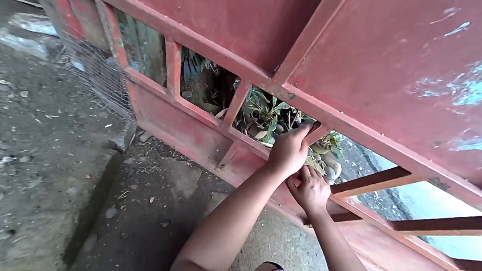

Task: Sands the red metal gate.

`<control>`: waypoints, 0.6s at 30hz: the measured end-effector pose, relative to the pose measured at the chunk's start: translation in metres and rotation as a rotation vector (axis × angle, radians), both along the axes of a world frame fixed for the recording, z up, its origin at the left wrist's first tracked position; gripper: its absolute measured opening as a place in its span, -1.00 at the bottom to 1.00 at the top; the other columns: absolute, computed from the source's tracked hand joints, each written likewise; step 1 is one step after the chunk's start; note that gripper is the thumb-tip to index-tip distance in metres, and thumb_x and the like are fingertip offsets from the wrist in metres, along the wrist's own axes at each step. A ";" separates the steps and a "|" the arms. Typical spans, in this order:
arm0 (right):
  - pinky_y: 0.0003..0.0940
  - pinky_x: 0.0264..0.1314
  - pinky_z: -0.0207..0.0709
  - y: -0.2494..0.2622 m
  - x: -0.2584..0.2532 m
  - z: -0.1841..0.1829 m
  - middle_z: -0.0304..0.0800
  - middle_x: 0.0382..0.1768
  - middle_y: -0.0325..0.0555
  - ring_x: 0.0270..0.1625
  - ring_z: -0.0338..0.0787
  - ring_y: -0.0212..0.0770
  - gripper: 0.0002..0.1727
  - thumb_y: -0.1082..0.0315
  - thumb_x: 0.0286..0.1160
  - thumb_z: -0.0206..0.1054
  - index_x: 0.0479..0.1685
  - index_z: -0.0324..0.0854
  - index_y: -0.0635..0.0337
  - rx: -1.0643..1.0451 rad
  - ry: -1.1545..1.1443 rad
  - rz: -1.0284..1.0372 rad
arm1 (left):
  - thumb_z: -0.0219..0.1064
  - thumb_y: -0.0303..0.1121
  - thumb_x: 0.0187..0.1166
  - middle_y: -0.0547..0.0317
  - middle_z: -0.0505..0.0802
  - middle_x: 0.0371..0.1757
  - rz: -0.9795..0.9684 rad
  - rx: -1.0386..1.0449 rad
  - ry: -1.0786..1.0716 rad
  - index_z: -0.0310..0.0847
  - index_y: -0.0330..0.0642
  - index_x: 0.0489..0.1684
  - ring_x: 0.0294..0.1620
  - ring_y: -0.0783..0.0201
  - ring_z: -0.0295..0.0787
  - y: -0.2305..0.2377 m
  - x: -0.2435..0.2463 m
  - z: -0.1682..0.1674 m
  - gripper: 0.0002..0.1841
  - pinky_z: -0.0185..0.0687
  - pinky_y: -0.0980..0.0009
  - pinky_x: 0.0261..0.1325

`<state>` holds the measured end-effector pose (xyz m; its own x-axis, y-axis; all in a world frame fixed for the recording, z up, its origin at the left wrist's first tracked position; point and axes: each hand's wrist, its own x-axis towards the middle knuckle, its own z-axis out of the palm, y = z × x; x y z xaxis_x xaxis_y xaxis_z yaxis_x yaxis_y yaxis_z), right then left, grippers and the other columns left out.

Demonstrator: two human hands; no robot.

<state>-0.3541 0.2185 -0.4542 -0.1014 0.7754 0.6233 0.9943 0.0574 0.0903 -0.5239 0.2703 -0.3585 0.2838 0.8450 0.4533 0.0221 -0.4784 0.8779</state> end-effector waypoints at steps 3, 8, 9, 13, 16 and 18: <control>0.22 -0.22 0.59 -0.001 0.002 -0.001 0.88 -0.19 0.17 -0.16 0.88 0.25 -0.47 0.02 0.29 0.18 -0.03 0.80 0.26 -0.009 -0.010 -0.001 | 0.07 -0.66 0.65 -0.24 0.79 0.39 0.003 0.082 -0.064 0.50 -0.40 0.58 0.37 -0.02 0.77 -0.005 -0.001 -0.028 -0.51 0.56 0.09 0.48; 0.26 -0.23 0.57 0.001 -0.001 -0.002 0.89 -0.20 0.18 -0.15 0.87 0.30 -0.49 0.03 0.26 0.20 -0.07 0.81 0.26 0.000 0.016 -0.038 | 0.11 -0.55 0.70 -0.33 0.73 0.44 -0.051 0.114 -0.026 0.49 -0.54 0.53 0.47 -0.04 0.72 -0.005 -0.010 -0.040 -0.56 0.49 0.16 0.60; 0.27 -0.23 0.56 0.001 -0.003 -0.002 0.88 -0.21 0.19 -0.15 0.87 0.30 -0.49 0.03 0.26 0.19 -0.08 0.80 0.27 0.003 0.021 -0.039 | 0.14 -0.52 0.72 -0.34 0.75 0.41 -0.054 0.106 -0.053 0.48 -0.54 0.54 0.43 -0.05 0.74 0.001 -0.005 -0.028 -0.56 0.51 0.13 0.57; 0.29 -0.21 0.56 -0.003 -0.002 -0.001 0.88 -0.16 0.22 -0.13 0.86 0.32 -0.48 0.03 0.29 0.19 -0.02 0.80 0.26 -0.028 0.048 -0.035 | 0.14 -0.60 0.69 -0.27 0.81 0.33 0.040 0.169 -0.056 0.51 -0.44 0.55 0.30 -0.05 0.82 0.003 0.006 -0.027 -0.56 0.61 0.09 0.46; 0.30 -0.23 0.58 -0.003 0.000 -0.002 0.86 -0.19 0.23 -0.13 0.86 0.34 -0.48 0.06 0.26 0.21 0.02 0.79 0.26 -0.014 0.043 0.001 | 0.10 -0.67 0.64 -0.26 0.82 0.34 -0.007 0.165 0.250 0.56 -0.40 0.53 0.33 -0.10 0.82 -0.018 -0.036 -0.060 -0.54 0.58 0.06 0.50; 0.29 -0.22 0.59 -0.001 0.004 -0.004 0.86 -0.19 0.21 -0.13 0.86 0.34 -0.47 0.05 0.28 0.20 0.06 0.78 0.24 0.000 0.046 0.020 | 0.10 -0.62 0.69 -0.22 0.81 0.36 -0.042 0.029 0.387 0.60 -0.38 0.49 0.38 -0.04 0.79 -0.035 -0.070 -0.082 -0.58 0.55 0.10 0.55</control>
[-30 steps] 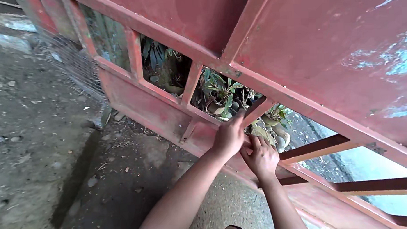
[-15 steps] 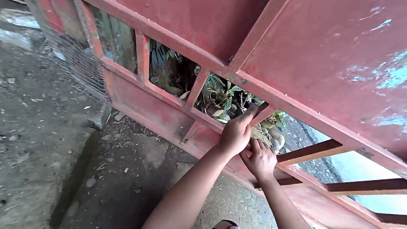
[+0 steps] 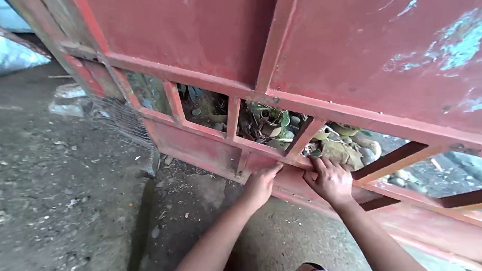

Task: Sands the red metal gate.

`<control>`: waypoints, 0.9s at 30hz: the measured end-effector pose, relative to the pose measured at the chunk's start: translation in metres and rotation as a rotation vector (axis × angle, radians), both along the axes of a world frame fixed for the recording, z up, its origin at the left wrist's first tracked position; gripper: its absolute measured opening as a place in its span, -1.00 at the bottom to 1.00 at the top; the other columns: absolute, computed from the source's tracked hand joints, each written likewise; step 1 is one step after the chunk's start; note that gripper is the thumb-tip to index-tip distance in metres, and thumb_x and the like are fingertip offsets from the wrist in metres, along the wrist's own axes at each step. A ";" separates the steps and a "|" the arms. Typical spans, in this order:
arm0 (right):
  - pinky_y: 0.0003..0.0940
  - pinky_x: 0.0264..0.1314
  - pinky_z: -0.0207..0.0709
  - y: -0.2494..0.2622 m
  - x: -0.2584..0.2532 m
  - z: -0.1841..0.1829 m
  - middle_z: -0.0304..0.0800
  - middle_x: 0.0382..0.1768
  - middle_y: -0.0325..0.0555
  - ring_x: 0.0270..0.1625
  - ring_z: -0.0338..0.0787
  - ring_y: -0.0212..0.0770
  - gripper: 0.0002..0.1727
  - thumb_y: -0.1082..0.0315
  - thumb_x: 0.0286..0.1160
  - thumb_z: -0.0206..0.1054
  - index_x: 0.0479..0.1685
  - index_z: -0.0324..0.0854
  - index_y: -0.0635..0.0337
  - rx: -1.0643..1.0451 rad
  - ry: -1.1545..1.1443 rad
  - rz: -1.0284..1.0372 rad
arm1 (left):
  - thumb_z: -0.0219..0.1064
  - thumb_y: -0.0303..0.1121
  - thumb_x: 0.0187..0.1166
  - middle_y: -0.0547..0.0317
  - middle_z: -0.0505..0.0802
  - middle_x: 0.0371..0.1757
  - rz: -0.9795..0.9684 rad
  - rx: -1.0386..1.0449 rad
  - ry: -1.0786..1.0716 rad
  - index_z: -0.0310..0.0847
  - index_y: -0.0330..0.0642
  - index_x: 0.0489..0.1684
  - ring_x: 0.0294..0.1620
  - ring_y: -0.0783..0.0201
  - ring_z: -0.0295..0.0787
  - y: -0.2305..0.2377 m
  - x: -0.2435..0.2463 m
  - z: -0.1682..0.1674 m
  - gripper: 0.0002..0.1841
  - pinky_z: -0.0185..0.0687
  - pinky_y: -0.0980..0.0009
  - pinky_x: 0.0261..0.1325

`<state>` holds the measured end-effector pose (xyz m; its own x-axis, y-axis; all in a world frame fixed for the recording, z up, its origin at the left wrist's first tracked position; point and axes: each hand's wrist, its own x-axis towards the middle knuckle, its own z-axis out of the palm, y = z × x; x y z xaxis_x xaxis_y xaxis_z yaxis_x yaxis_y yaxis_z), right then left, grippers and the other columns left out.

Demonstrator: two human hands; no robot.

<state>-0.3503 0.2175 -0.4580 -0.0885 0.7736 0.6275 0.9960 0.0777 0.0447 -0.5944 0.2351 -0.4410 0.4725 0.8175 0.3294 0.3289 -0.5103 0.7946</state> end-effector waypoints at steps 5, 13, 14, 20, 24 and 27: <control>0.51 0.14 0.44 -0.030 -0.053 -0.002 0.80 0.15 0.30 0.19 0.76 0.40 -0.48 0.05 0.43 0.29 0.21 0.75 0.25 0.070 0.301 0.216 | 0.25 -0.50 0.68 -0.13 0.82 0.10 0.335 -0.478 -0.323 0.55 -0.46 0.33 0.04 0.24 0.86 -0.026 -0.065 -0.019 -0.68 0.82 0.28 0.13; -0.11 0.39 0.64 -0.045 -0.210 -0.040 0.83 0.24 0.07 0.31 0.81 0.01 -0.47 0.11 0.39 0.48 0.30 0.72 0.23 0.094 0.580 0.643 | 0.04 -0.48 0.76 0.23 0.85 -0.25 0.469 -0.567 -0.594 0.66 -0.36 0.02 -0.23 0.44 0.82 -0.073 -0.081 0.003 -0.76 0.78 0.45 -0.05; -0.19 0.33 0.68 -0.040 -0.214 -0.036 0.87 0.13 0.05 0.20 0.86 -0.03 -0.58 0.22 0.43 0.45 0.24 0.75 0.24 0.089 0.647 0.661 | 0.00 -0.46 0.78 0.19 0.88 -0.15 0.464 -0.572 -0.585 0.65 -0.38 0.11 -0.13 0.41 0.84 -0.078 -0.086 0.006 -0.72 0.78 0.43 0.05; -0.28 -0.05 0.72 0.020 -0.196 0.030 0.86 -0.24 0.14 -0.18 0.84 -0.13 -0.84 0.56 0.41 0.27 -0.30 0.79 0.42 0.190 1.057 0.531 | 0.02 -0.47 0.72 -0.20 0.76 0.39 0.371 -0.510 -0.281 0.52 -0.56 0.41 0.36 0.17 0.77 -0.118 -0.134 -0.003 -0.59 0.65 0.24 0.47; -0.20 0.23 0.72 0.093 -0.205 0.084 0.85 0.03 0.23 0.09 0.87 -0.04 -0.76 0.60 0.57 0.20 0.04 0.73 0.51 0.526 1.125 0.418 | 0.08 -0.52 0.71 -0.20 0.84 0.21 0.376 -0.514 -0.115 0.64 -0.52 0.27 0.21 0.22 0.82 -0.116 -0.153 -0.033 -0.67 0.67 0.29 0.38; -0.11 0.47 0.65 0.112 -0.251 0.053 0.77 0.33 0.26 0.42 0.79 0.08 -0.63 0.63 0.54 0.21 0.29 0.69 0.47 0.566 1.048 0.468 | 0.12 -0.50 0.70 -0.14 0.86 0.19 0.309 -0.494 -0.054 0.67 -0.47 0.28 0.20 0.27 0.82 -0.104 -0.157 -0.031 -0.67 0.66 0.32 0.38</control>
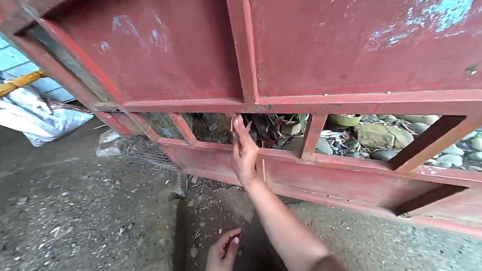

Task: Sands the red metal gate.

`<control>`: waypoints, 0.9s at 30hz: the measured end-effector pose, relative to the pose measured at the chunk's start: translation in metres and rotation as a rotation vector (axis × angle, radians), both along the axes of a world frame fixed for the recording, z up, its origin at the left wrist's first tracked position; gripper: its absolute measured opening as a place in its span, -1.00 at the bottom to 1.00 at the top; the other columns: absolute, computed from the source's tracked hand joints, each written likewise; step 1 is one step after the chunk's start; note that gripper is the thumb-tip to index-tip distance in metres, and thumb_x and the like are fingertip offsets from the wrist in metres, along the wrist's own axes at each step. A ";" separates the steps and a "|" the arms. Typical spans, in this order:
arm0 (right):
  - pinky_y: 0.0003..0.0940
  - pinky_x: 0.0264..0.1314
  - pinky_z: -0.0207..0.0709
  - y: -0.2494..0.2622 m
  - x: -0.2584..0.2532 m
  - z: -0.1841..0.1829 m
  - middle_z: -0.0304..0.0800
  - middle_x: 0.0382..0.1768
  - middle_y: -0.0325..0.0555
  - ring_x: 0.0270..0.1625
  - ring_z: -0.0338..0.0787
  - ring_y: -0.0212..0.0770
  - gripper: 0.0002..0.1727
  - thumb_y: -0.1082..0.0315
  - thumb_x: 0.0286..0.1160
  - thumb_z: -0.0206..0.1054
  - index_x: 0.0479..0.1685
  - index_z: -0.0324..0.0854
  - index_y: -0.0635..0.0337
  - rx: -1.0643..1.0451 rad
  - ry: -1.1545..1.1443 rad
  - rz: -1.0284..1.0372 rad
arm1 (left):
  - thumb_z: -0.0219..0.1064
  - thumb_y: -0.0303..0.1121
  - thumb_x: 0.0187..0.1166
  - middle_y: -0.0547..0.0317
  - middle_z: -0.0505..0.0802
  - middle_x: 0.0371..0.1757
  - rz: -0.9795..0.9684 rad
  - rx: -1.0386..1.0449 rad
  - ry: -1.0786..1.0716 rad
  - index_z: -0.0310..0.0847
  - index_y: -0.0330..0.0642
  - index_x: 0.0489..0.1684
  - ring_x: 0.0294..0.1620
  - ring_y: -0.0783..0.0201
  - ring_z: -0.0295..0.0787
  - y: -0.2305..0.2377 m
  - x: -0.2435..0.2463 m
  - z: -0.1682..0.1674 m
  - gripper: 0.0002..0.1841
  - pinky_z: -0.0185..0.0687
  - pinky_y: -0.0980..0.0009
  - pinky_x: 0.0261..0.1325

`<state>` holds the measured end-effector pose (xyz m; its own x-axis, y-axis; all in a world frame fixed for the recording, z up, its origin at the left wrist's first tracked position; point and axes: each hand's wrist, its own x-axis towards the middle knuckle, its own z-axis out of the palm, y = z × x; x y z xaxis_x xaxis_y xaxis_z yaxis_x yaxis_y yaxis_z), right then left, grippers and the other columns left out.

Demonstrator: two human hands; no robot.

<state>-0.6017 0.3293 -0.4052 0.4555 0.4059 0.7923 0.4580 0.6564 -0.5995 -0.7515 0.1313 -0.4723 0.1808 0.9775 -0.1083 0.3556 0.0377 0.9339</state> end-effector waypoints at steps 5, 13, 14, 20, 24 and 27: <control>-0.07 0.47 0.63 -0.007 0.002 -0.020 0.76 0.31 0.34 0.40 0.79 0.17 -0.61 0.63 0.57 0.18 0.35 0.64 0.52 -0.152 0.058 0.038 | 0.14 -0.48 0.72 -0.14 0.87 0.18 -0.107 -0.029 0.035 0.68 -0.44 0.29 0.21 0.24 0.83 0.001 -0.005 -0.004 -0.67 0.66 0.28 0.38; -0.06 0.56 0.55 -0.006 -0.017 -0.001 0.66 0.44 0.38 0.53 0.66 0.23 -0.57 0.58 0.55 0.21 0.40 0.58 0.56 -0.011 -0.002 -0.053 | 0.17 -0.42 0.74 -0.19 0.86 0.20 -0.224 -0.079 0.145 0.69 -0.41 0.31 0.23 0.11 0.83 0.010 -0.023 -0.023 -0.67 0.64 0.15 0.43; -0.06 0.58 0.53 -0.006 -0.018 -0.002 0.63 0.45 0.41 0.56 0.64 0.24 -0.54 0.51 0.54 0.29 0.40 0.57 0.58 -0.015 0.005 -0.041 | 0.17 -0.42 0.74 -0.18 0.86 0.19 -0.224 -0.086 0.147 0.69 -0.41 0.31 0.23 0.12 0.83 0.011 -0.024 -0.026 -0.67 0.63 0.16 0.43; -0.33 0.08 0.74 0.001 0.010 0.029 0.82 0.11 0.02 0.00 0.85 -0.30 -0.55 0.42 0.46 0.50 0.32 0.57 0.32 -0.240 0.340 0.307 | 0.19 -0.41 0.73 -0.16 0.87 0.18 -0.235 -0.101 0.127 0.70 -0.41 0.30 0.22 0.15 0.83 0.007 -0.031 -0.025 -0.66 0.64 0.18 0.42; -0.38 -0.10 0.74 -0.005 0.018 0.038 0.79 -0.24 -0.26 -0.25 0.78 -0.43 -0.89 0.51 0.54 0.35 -0.06 0.58 0.17 -0.126 0.642 0.422 | 0.20 -0.37 0.75 -0.15 0.87 0.20 -0.246 -0.110 0.139 0.69 -0.38 0.32 0.22 0.13 0.84 0.010 -0.038 -0.028 -0.66 0.65 0.15 0.42; -0.18 0.07 0.73 -0.013 0.022 0.067 0.57 -0.14 -0.14 -0.09 0.73 -0.25 -0.88 0.51 0.71 0.07 0.09 0.32 0.19 -0.031 1.057 0.429 | 0.19 -0.33 0.75 -0.12 0.86 0.21 -0.240 -0.148 0.145 0.69 -0.34 0.35 0.21 0.15 0.83 0.013 -0.038 -0.024 -0.65 0.63 0.15 0.41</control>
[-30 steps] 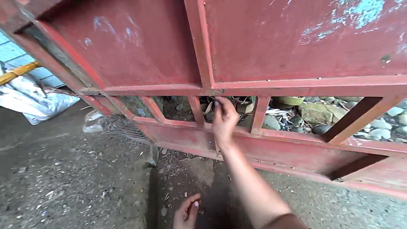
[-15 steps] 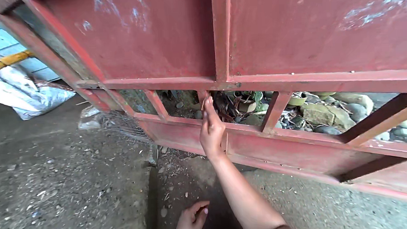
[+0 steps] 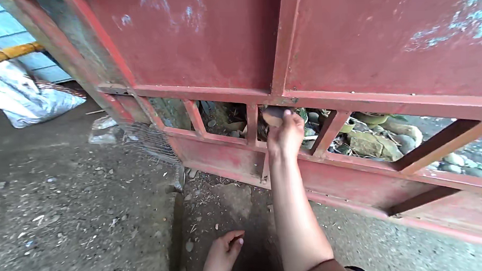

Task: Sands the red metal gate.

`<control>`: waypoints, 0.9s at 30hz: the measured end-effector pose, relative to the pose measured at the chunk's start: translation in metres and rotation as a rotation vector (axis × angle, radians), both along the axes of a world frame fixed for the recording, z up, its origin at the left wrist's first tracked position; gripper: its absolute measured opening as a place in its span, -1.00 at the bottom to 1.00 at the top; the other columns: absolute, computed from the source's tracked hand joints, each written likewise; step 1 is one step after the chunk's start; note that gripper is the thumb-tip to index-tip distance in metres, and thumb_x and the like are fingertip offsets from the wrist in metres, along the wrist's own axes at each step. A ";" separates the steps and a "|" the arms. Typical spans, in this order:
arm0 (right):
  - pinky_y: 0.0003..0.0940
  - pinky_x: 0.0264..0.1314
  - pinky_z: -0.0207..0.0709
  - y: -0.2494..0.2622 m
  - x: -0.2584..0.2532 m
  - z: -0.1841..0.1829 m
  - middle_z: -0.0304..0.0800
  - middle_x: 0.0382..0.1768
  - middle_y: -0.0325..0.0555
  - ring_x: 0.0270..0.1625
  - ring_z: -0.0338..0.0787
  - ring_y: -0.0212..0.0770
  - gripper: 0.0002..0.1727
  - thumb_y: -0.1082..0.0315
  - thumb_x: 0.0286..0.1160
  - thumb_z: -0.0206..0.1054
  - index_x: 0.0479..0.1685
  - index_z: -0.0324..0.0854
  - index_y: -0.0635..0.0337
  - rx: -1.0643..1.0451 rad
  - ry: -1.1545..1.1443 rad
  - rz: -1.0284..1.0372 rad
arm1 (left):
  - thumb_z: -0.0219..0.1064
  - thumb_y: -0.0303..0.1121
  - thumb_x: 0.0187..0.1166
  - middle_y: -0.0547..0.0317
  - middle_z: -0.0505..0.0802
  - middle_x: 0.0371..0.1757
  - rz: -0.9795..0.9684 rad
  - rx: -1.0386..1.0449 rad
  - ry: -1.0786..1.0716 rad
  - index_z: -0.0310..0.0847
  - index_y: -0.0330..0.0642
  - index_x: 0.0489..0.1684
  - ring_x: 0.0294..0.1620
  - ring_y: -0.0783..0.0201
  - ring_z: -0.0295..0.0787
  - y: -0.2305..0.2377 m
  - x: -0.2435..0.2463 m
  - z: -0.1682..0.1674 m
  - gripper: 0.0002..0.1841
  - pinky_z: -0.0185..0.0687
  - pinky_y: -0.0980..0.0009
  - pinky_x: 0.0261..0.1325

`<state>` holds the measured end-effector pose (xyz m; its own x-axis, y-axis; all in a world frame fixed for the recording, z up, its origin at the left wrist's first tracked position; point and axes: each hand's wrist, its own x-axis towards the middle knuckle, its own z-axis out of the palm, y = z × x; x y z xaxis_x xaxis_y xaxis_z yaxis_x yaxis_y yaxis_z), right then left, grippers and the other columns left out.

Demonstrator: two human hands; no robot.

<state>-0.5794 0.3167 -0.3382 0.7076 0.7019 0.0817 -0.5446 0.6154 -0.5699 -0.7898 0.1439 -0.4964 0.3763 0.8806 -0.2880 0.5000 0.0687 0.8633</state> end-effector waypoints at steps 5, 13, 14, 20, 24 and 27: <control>-0.24 0.19 0.67 -0.010 -0.028 0.048 0.55 0.07 -0.07 0.07 0.71 -0.21 -0.71 0.51 0.79 -0.10 0.38 0.28 0.17 0.056 0.302 0.072 | 0.18 -0.32 0.78 -0.13 0.84 0.26 0.001 -0.044 -0.021 0.66 -0.34 0.38 0.27 0.13 0.81 0.004 0.002 0.003 -0.64 0.60 0.14 0.46; -0.30 0.10 0.72 -0.037 -0.004 -0.001 0.62 -0.02 -0.06 -0.02 0.76 -0.26 -0.73 0.59 0.76 -0.10 0.28 0.33 0.23 -0.050 0.131 0.177 | 0.18 -0.32 0.78 -0.19 0.84 0.27 -0.032 -0.049 0.016 0.66 -0.36 0.38 0.31 0.01 0.80 0.012 0.005 -0.003 -0.63 0.56 0.04 0.50; -0.30 0.10 0.71 -0.032 0.002 -0.003 0.60 -0.01 -0.07 -0.01 0.75 -0.26 -0.73 0.58 0.76 -0.11 0.30 0.31 0.23 -0.066 0.135 0.142 | 0.18 -0.32 0.78 -0.20 0.84 0.26 -0.027 -0.045 0.016 0.66 -0.36 0.38 0.30 0.00 0.80 0.012 0.007 -0.004 -0.63 0.56 0.03 0.50; -0.21 0.29 0.67 -0.029 -0.011 0.034 0.60 0.07 -0.05 0.12 0.74 -0.16 -0.76 0.47 0.84 -0.14 0.31 0.30 0.15 0.049 0.213 0.288 | 0.19 -0.30 0.78 -0.19 0.82 0.30 -0.070 -0.123 0.033 0.63 -0.34 0.43 0.31 0.02 0.80 0.010 0.020 -0.005 -0.61 0.58 0.05 0.50; -0.41 -0.01 0.79 -0.055 0.016 0.015 0.71 -0.11 -0.13 -0.13 0.84 -0.31 -0.77 0.54 0.78 -0.11 0.21 0.36 0.15 -0.094 0.214 0.256 | 0.15 -0.26 0.81 -0.18 0.80 0.36 -0.083 -0.192 0.101 0.59 -0.31 0.49 0.38 -0.02 0.76 0.016 0.032 -0.001 -0.58 0.52 0.01 0.56; -0.35 0.08 0.71 -0.031 0.014 0.028 0.57 -0.06 -0.12 -0.06 0.74 -0.27 -0.77 0.50 0.81 -0.17 0.26 0.27 0.12 -0.162 0.292 0.258 | 0.12 -0.21 0.83 -0.13 0.75 0.46 -0.089 -0.277 0.165 0.55 -0.24 0.56 0.50 0.00 0.69 0.014 0.061 0.004 -0.55 0.43 0.04 0.65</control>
